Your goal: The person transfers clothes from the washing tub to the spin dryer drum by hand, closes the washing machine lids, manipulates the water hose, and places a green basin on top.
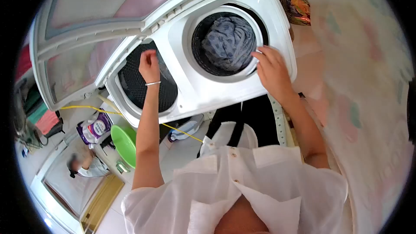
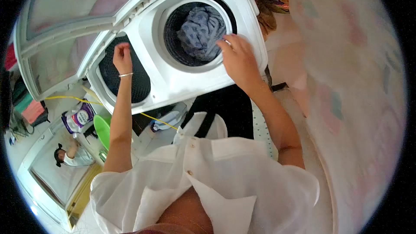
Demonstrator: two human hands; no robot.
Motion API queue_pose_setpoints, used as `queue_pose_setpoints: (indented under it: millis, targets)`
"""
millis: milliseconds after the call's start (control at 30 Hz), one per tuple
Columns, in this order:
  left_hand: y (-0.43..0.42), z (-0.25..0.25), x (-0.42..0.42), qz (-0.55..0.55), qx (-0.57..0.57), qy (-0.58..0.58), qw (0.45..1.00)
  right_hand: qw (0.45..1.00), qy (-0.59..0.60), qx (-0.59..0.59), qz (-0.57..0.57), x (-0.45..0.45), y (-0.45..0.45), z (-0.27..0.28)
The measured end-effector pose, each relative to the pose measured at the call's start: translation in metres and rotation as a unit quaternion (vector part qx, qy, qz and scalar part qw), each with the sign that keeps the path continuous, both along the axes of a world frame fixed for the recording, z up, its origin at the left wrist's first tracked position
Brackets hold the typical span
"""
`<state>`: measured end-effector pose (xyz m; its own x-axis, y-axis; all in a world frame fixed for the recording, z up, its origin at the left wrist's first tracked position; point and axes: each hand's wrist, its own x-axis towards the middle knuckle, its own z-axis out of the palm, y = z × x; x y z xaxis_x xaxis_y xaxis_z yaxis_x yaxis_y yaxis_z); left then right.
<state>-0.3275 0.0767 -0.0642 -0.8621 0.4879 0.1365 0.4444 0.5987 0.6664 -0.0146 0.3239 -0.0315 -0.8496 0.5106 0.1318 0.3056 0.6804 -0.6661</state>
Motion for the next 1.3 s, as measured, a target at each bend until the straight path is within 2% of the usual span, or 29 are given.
queue_pose_setpoints:
  millis: [33, 67, 100, 167, 233, 367, 467, 567, 667, 767, 800, 833, 867, 900, 967, 1033, 1100, 1133, 1167, 1200, 1233, 1267, 1300]
  targets:
    - [-0.011, -0.021, -0.008, 0.029, -0.064, 0.025, 0.997, 1.0, 0.001, -0.002, -0.007, 0.008, 0.0, -0.004]
    - [-0.032, -0.058, -0.023, 0.012, -0.113, -0.031, 0.993, 0.999, -0.011, 0.035, 0.002, 0.014, -0.001, -0.011]
    - [-0.061, -0.114, -0.045, -0.014, -0.211, -0.032, 0.977, 0.997, -0.024, 0.072, 0.012, 0.013, -0.005, -0.019]
    - [-0.083, -0.174, -0.049, -0.068, -0.381, -0.102, 0.917, 0.996, -0.021, 0.087, 0.01, 0.011, -0.01, -0.023]
    - [-0.091, -0.221, -0.048, -0.124, -0.501, -0.147, 0.844, 0.994, -0.019, 0.105, 0.003, 0.007, -0.009, -0.03]
    - [-0.099, -0.28, -0.045, -0.18, -0.578, -0.154, 0.781, 0.992, -0.047, 0.117, 0.0, 0.009, -0.008, -0.031]
    - [-0.105, -0.301, -0.041, -0.191, -0.583, -0.148, 0.776, 0.993, -0.039, 0.111, -0.017, 0.01, -0.009, -0.028]
    - [-0.113, -0.293, -0.033, -0.202, -0.555, -0.143, 0.794, 0.99, -0.03, 0.132, -0.023, 0.009, -0.012, -0.03]
    - [-0.123, -0.259, -0.017, -0.205, -0.493, -0.138, 0.834, 0.99, -0.005, 0.138, -0.036, 0.007, -0.013, -0.033]
    - [-0.139, -0.194, -0.001, -0.181, -0.381, -0.156, 0.893, 0.99, 0.008, 0.139, -0.023, 0.005, -0.02, -0.021]
    - [-0.143, -0.166, 0.002, -0.158, -0.337, -0.175, 0.912, 0.993, 0.048, 0.105, -0.032, 0.001, -0.028, -0.023]
    - [-0.13, -0.119, 0.006, -0.079, -0.341, -0.263, 0.899, 0.993, 0.087, 0.068, -0.043, -0.003, -0.036, -0.021]
    - [-0.135, -0.087, 0.003, -0.039, -0.264, -0.284, 0.921, 0.994, 0.104, 0.018, -0.009, -0.011, -0.05, -0.014]
    - [-0.145, -0.056, -0.003, 0.003, -0.185, -0.302, 0.935, 0.993, 0.111, 0.029, 0.038, -0.022, -0.064, -0.006]
    - [-0.153, 0.008, -0.022, 0.061, -0.088, -0.284, 0.953, 0.98, 0.174, -0.026, 0.097, -0.052, -0.1, 0.001]
    - [-0.133, 0.091, -0.011, 0.12, 0.0, -0.283, 0.951, 0.969, 0.148, -0.112, 0.164, -0.085, -0.135, 0.011]
    - [-0.113, 0.157, 0.006, 0.125, 0.095, -0.299, 0.941, 0.945, 0.127, -0.216, 0.211, -0.123, -0.169, 0.022]
    - [-0.115, 0.175, 0.005, 0.114, 0.123, -0.268, 0.949, 0.925, 0.137, -0.256, 0.246, -0.141, -0.181, 0.035]
    - [-0.119, 0.193, 0.008, 0.102, 0.148, -0.238, 0.954, 0.896, 0.205, -0.286, 0.272, -0.159, -0.2, 0.041]
    - [-0.094, 0.235, 0.031, 0.093, 0.21, -0.225, 0.947, 0.896, 0.234, -0.295, 0.234, -0.181, -0.225, 0.071]
    - [-0.086, 0.254, 0.04, 0.07, 0.244, -0.202, 0.946, 0.89, 0.222, -0.32, 0.237, -0.188, -0.225, 0.095]
    - [-0.081, 0.264, 0.045, 0.061, 0.26, -0.178, 0.947, 0.888, 0.26, -0.312, 0.217, -0.196, -0.223, 0.106]
    - [-0.076, 0.276, 0.047, 0.053, 0.278, -0.154, 0.947, 0.858, 0.354, -0.307, 0.211, -0.204, -0.213, 0.116]
